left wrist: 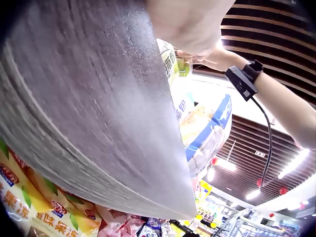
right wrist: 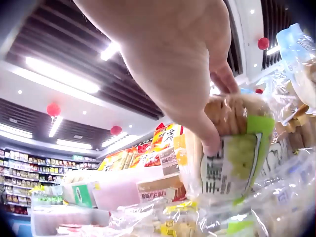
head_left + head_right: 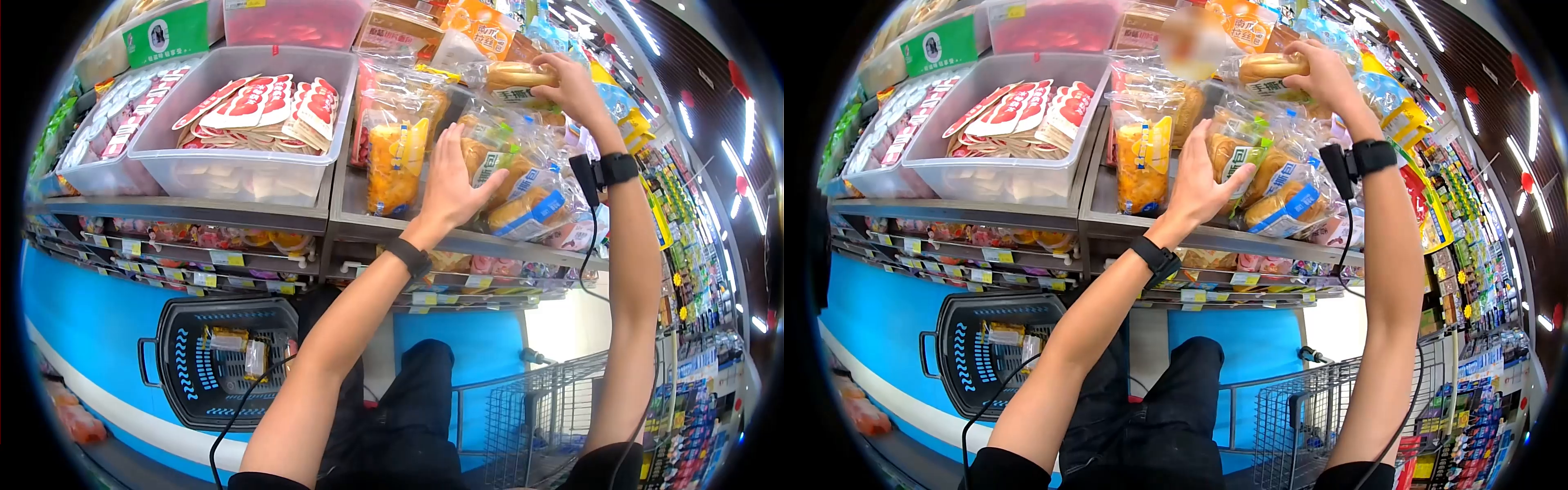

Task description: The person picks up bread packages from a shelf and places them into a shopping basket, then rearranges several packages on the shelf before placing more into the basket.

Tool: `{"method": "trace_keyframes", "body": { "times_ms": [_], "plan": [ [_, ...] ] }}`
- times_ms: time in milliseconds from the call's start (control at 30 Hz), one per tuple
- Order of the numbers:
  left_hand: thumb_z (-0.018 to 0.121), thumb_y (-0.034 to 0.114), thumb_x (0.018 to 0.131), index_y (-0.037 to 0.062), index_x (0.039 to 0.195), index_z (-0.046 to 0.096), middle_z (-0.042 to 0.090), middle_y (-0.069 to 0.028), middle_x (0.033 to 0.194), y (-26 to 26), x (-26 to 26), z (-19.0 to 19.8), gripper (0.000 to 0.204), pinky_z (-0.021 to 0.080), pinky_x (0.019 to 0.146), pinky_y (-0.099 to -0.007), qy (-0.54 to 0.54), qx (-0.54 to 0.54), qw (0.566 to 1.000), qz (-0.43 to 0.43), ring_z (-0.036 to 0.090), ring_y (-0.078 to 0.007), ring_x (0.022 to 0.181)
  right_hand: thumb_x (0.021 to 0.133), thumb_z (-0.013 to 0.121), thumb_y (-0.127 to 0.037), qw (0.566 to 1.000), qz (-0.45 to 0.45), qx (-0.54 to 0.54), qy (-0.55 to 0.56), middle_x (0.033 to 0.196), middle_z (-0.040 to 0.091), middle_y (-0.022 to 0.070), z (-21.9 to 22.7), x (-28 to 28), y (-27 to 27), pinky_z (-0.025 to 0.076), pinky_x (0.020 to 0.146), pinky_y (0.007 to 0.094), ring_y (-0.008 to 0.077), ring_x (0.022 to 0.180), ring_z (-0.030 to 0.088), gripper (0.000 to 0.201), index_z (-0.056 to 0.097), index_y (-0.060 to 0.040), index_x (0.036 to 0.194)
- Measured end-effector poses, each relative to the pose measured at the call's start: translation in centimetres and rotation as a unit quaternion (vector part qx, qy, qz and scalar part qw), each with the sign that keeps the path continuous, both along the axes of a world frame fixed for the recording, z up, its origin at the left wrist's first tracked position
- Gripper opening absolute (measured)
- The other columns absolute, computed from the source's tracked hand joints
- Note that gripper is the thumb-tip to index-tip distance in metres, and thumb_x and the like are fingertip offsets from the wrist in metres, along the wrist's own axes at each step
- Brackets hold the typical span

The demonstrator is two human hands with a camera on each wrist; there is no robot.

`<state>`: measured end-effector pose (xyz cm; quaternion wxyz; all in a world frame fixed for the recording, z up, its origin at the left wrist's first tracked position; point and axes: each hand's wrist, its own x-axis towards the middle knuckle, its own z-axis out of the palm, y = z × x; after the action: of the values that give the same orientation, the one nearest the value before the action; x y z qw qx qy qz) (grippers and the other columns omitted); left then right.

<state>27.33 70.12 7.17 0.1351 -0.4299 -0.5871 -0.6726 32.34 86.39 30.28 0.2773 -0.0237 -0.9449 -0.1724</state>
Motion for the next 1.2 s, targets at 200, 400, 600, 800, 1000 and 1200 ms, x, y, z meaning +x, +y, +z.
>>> {"method": "trace_keyframes", "body": {
  "times_ms": [200,400,600,800,1000,1200],
  "plan": [
    [0.067,0.045,0.084,-0.0079,0.140,0.027,0.039,-0.0304,0.137,-0.4,-0.1,-0.4,0.087,0.029,0.110,-0.0444,0.024,-0.015,1.000,-0.004,0.037,-0.0415,0.130,0.072,0.071,-0.001,0.982,-0.040,0.003,-0.187,0.103,0.063,0.0157,4.1,-3.4,2.1,0.048,0.087,0.0376,0.0291,0.097,0.061,0.039,0.057,-0.0059,0.107],
    [0.068,0.040,0.084,-0.0054,0.140,0.029,0.042,-0.0288,0.134,0.0,0.0,0.0,0.082,0.032,0.108,-0.0442,0.006,-0.007,1.000,-0.016,0.040,-0.0402,0.127,0.067,0.072,-0.002,0.952,-0.108,0.003,-0.287,0.098,0.063,0.0119,4.6,-6.3,0.8,0.048,0.084,0.0399,0.0302,0.094,0.059,0.041,0.059,-0.0075,0.106],
    [0.069,0.038,0.083,-0.0048,0.140,0.028,0.043,-0.0268,0.133,0.2,0.0,-0.2,0.082,0.033,0.107,-0.0443,-0.015,-0.025,0.999,-0.015,0.041,-0.0398,0.125,0.063,0.070,-0.002,0.948,-0.179,-0.027,-0.262,0.104,0.064,0.0112,5.9,-7.8,0.5,0.049,0.087,0.0364,0.0275,0.099,0.060,0.048,0.060,-0.0053,0.110],
    [0.069,0.031,0.083,-0.0049,0.140,0.027,0.041,-0.0272,0.136,0.3,0.1,-0.3,0.080,0.032,0.108,-0.0445,-0.004,-0.026,1.000,-0.002,0.040,-0.0403,0.126,0.061,0.073,0.000,0.929,-0.231,-0.005,-0.289,0.114,0.063,0.0111,6.8,-7.9,-2.1,0.045,0.098,0.0367,0.0280,0.109,0.058,0.051,0.064,-0.0050,0.112],
    [0.069,0.032,0.082,-0.0055,0.141,0.026,0.038,-0.0274,0.138,0.6,0.0,-0.6,0.082,0.031,0.109,-0.0445,-0.011,-0.018,1.000,0.001,0.038,-0.0413,0.128,0.060,0.075,-0.002,0.922,-0.227,-0.013,-0.313,0.113,0.064,0.0102,7.2,-8.1,-1.7,0.045,0.097,0.0367,0.0274,0.108,0.059,0.052,0.066,-0.0064,0.111],
    [0.070,0.052,0.079,-0.0060,0.146,0.018,0.027,-0.0320,0.147,0.8,0.3,-0.8,0.102,0.023,0.114,-0.0472,-0.056,-0.068,0.996,0.013,0.028,-0.0433,0.137,0.062,0.074,-0.002,0.928,-0.217,0.019,-0.302,0.112,0.063,0.0106,7.9,-6.7,-2.5,0.045,0.096,0.0340,0.0250,0.107,0.059,0.050,0.065,-0.0050,0.111]
  ]
}}
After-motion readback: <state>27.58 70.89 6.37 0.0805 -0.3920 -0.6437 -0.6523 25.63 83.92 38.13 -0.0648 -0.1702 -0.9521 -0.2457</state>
